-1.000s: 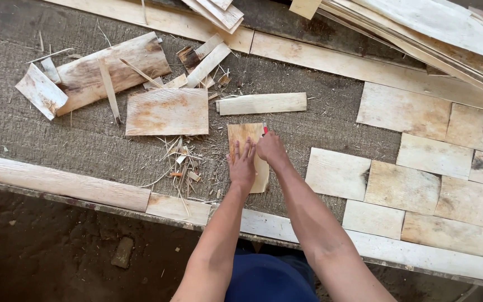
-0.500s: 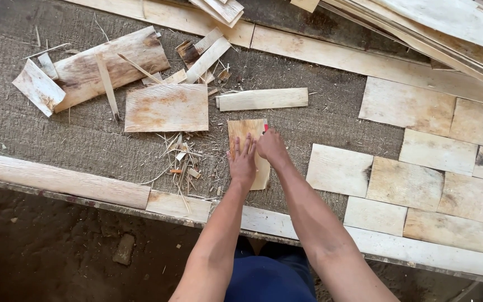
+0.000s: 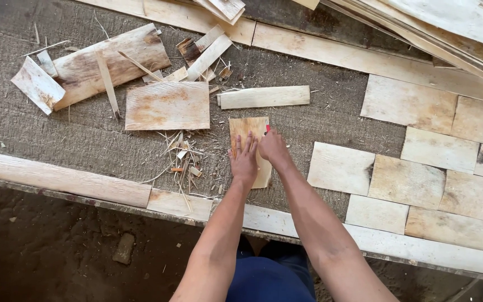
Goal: The person uses a red utility knife to trim and shape a small rectangular wooden plank on a workbench. They repeatedly scrape the edges and surfaces, remove thin shavings, and place the finished piece among other similar planks.
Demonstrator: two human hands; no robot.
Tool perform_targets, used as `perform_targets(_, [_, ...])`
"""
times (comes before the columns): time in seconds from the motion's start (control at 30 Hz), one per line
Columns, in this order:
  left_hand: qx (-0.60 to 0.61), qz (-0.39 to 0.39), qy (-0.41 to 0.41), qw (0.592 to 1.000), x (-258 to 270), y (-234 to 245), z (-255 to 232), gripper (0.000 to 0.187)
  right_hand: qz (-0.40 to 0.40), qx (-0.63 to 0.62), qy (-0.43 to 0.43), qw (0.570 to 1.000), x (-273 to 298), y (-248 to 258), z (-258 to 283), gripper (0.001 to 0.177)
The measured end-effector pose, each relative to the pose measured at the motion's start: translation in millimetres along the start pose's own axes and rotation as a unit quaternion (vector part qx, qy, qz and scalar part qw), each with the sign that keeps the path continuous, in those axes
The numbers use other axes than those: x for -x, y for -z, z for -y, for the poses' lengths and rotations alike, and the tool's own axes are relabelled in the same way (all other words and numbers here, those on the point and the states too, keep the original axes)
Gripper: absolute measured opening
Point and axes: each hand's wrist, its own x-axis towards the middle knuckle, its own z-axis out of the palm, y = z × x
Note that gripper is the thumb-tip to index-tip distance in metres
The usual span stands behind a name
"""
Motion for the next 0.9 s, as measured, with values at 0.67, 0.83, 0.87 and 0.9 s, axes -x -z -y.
perform_targets(0.67, [0.017, -0.014, -0.012, 1.000, -10.3, -18.9, 4.0, 0.110, 0.002, -0.006, 0.008, 1.000, -15.3, -20.1, -26.5, 0.047])
perform_targets(0.83, [0.021, -0.016, -0.014, 1.000, -10.3, -18.1, 6.8, 0.107, 0.008, -0.005, 0.002, 1.000, 20.0, -6.2, -10.5, 0.046])
perform_targets(0.87, [0.022, -0.017, -0.010, 1.000, -8.9, -16.4, 6.6, 0.105, 0.009, -0.009, 0.005, 1.000, 15.8, -10.7, -13.9, 0.046])
perform_targets(0.9, [0.022, -0.018, -0.008, 1.000, -8.6, -14.8, 5.0, 0.103, 0.008, -0.013, 0.008, 1.000, 11.0, -14.3, -18.1, 0.046])
